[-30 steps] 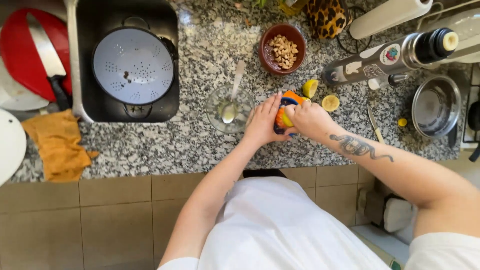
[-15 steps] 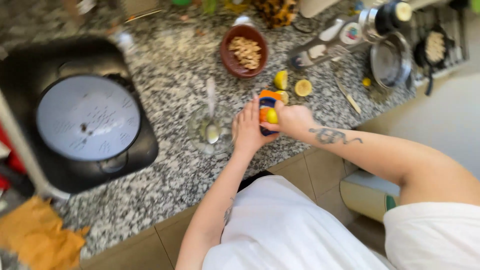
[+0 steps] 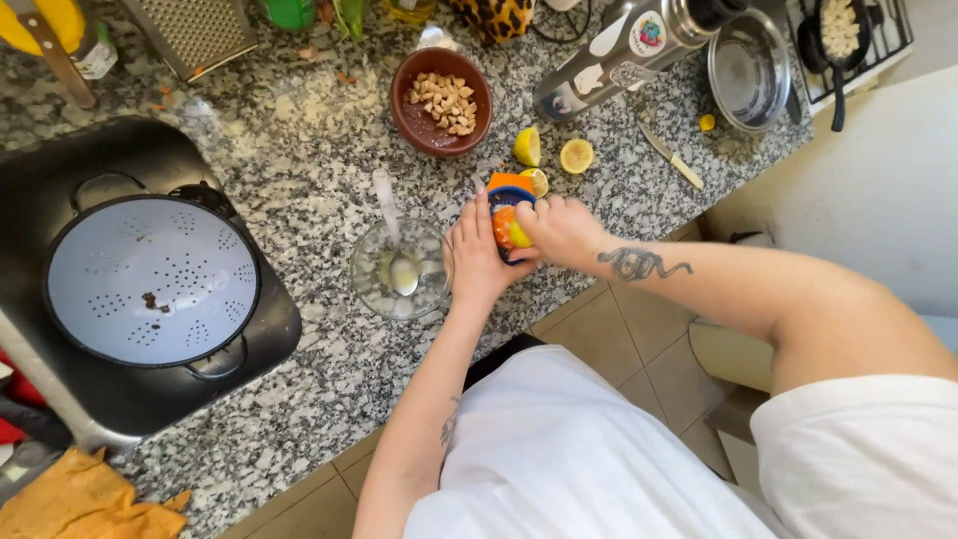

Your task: The person squeezes an orange using a manual juicer, rinses a metal strainer under the tap, and stirs cashews in a frying pan on the stove. They then add a white powder from a jar into a glass bowl containing liquid.

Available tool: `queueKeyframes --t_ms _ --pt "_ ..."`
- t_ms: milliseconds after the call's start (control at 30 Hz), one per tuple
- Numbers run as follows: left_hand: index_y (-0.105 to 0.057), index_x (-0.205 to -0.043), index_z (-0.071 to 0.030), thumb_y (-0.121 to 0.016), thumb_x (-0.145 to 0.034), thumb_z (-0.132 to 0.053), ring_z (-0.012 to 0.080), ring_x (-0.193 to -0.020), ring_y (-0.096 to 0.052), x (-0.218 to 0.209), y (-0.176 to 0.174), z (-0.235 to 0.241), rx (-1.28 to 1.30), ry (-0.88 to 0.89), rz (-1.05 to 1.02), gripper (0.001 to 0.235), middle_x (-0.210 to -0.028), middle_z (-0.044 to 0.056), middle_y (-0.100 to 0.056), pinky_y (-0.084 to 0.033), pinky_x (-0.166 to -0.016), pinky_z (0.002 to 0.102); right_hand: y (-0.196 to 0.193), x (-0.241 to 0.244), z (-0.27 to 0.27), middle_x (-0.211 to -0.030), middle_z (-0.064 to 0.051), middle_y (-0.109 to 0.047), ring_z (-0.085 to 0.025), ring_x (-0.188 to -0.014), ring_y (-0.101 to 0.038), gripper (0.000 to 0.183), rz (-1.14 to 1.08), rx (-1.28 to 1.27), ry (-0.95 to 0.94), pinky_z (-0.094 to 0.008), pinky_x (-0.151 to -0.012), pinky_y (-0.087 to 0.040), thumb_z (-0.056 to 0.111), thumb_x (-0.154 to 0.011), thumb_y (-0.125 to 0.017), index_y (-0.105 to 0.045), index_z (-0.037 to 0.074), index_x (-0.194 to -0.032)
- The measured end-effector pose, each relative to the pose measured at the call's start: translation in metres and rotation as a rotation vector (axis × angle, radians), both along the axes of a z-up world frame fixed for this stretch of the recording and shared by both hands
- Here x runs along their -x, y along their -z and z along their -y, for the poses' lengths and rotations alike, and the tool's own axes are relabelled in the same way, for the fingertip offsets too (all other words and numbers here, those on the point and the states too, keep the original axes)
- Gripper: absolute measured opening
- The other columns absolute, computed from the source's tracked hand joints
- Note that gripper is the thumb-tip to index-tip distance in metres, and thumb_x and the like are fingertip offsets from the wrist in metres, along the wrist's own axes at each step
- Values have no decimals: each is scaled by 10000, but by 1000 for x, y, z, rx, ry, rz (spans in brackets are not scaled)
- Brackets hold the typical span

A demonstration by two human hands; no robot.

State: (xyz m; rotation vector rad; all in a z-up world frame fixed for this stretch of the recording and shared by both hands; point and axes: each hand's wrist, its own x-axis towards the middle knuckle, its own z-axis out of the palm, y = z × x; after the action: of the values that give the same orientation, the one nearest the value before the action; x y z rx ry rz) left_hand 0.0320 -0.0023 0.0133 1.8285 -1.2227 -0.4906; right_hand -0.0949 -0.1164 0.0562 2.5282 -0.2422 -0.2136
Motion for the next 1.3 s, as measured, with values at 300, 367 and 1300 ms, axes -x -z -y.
queueKeyframes --t_ms 300,367,1300 --pt "-180 -1488 -102 -827 -434 -522 376 -1156 -455 5 15 1 28 -9 -52 1306 -1342 190 -409 -326 -973 479 -29 -24 -15 -589 -52 -570 -261 -548 -622 623 -57 -302 264 -424 -446 -476 638 -763 -535 -460 55 -970" --pt "-199 -1483 -108 -826 -416 -531 356 -1164 -457 4 15 -1 8 -23 -40 1308 -1343 169 -418 -329 -978 476 -46 -40 -23 -645 -93 -604 -290 -602 -651 627 -94 -410 452 -424 -501 -508 657 -821 -466 -422 47 -961" --pt "-222 -1473 -108 -788 -428 -556 298 -1197 -454 6 17 -1 5 -34 23 1270 -1346 122 -409 -345 -979 435 -53 -35 -13 -511 34 -519 -160 -447 -581 601 -6 -88 26 -345 -461 -461 636 -850 -463 -440 44 -951"
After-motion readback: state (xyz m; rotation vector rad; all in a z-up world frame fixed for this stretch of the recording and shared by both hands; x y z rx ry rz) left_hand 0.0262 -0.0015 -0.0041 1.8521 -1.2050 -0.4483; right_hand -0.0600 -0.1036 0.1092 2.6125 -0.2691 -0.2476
